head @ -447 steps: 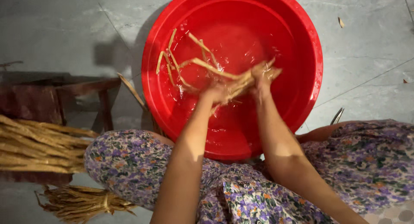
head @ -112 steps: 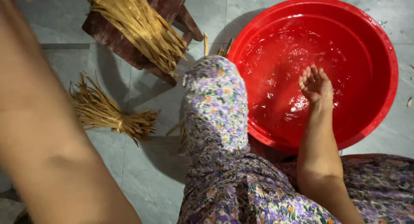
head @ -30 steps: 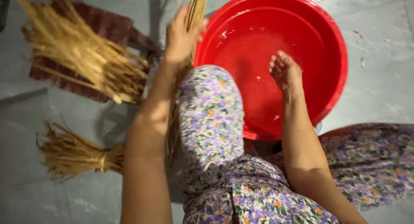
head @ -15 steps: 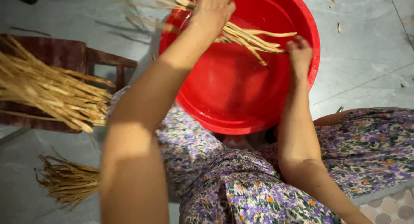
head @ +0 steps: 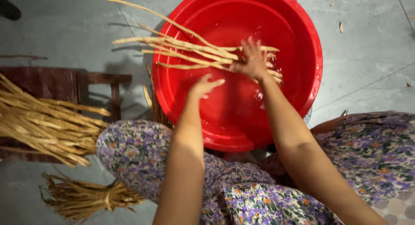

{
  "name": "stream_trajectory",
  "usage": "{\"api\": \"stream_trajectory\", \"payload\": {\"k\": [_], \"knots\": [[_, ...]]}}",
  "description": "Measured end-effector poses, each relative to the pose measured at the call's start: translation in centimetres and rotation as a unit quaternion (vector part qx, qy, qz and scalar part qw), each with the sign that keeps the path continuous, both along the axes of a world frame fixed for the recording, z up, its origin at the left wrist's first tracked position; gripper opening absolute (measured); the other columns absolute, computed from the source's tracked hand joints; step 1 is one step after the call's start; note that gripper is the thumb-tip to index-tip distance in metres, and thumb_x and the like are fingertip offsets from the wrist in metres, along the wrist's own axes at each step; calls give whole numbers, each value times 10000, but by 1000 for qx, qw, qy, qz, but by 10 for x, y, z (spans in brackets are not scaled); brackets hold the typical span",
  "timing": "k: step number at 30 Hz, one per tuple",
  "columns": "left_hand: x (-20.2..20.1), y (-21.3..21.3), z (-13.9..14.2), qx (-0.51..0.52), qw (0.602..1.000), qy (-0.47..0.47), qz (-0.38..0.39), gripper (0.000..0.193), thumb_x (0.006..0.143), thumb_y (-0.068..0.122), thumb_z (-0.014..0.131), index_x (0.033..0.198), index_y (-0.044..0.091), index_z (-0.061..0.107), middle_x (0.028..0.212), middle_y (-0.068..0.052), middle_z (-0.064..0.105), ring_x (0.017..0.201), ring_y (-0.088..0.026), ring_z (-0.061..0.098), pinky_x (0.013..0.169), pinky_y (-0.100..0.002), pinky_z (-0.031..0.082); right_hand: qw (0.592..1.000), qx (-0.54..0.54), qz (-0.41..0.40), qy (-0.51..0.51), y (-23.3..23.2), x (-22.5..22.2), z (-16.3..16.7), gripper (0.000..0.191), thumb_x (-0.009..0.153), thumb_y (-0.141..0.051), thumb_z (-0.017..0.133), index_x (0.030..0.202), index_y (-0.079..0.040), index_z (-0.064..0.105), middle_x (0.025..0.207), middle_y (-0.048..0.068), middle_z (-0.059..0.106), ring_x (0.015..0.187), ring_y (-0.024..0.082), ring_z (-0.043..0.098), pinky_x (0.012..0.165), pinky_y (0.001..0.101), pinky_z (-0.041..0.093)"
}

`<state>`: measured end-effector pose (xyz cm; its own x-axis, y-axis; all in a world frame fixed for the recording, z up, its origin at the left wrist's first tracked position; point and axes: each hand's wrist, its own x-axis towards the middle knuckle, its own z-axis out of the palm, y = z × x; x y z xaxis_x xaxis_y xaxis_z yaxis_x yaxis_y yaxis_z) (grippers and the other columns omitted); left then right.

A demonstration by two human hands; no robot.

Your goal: The person sits on the floor and repeatedly submerges bundles of dried bamboo strips into a red basin of water. They agitate the strips by hand to ensure they are fully wetted, then lift them out and place them on a nearby stool before repeating the process with more strips.

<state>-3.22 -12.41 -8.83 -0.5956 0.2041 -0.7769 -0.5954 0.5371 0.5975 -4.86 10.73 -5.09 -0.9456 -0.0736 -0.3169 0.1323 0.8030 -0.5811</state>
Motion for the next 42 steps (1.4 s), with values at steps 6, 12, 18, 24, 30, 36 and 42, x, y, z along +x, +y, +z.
{"api": "stream_trajectory", "payload": {"k": [6,12,18,24,30,36,42], "knots": [[26,51,-29,134,966,69,212,1160,831,756,626,1658,136,100,1691,-188,219,1527,-360,250,1181,-564,287,965,155,96,-189,-24,34,-32,884,790,-448,786,1540,-281,349,1545,57,414,1454,270,289,1166,636,49],[49,45,-39,-137,989,38,-50,1095,956,899,372,1502,-43,489,1500,-341,516,1373,-456,533,1136,-560,432,945,100,28,-309,-23,81,-99,627,863,-386,714,1410,-207,467,1325,65,507,1204,227,408,983,511,231],[46,39,-29,42,996,-53,56,840,832,686,546,1392,62,599,1313,-323,658,1208,-537,604,928,-649,530,884,-223,-191,-364,-22,68,-82,398,936,-324,642,1281,-133,586,1106,73,601,954,184,527,801,386,413],[18,64,-7,258,948,53,177,836,904,601,642,1526,111,372,1443,-152,499,1362,-339,469,1070,-483,437,724,-575,-335,-184,-44,28,-18,281,1008,-262,570,1151,-60,704,886,81,695,704,140,646,618,261,594],[-8,74,21,280,938,181,96,817,890,401,795,1506,59,381,1445,-179,562,1353,-335,542,1109,-462,469,682,-667,-281,-102,-38,12,12,224,1047,-230,612,1090,-13,650,906,108,687,739,177,643,657,301,595],[-18,59,33,96,960,263,-27,712,893,330,752,1478,110,410,1338,-129,641,1227,-266,626,1036,-423,514,672,-676,-266,-144,-41,10,34,149,975,-147,666,1043,-14,662,904,101,716,787,181,706,709,306,625],[4,65,12,92,979,158,-91,571,947,366,672,1370,-6,580,1249,-239,746,1130,-333,714,989,-444,567,849,-436,-267,-130,-33,6,6,156,979,-132,682,1009,20,669,807,140,639,623,189,589,508,296,495]]}}
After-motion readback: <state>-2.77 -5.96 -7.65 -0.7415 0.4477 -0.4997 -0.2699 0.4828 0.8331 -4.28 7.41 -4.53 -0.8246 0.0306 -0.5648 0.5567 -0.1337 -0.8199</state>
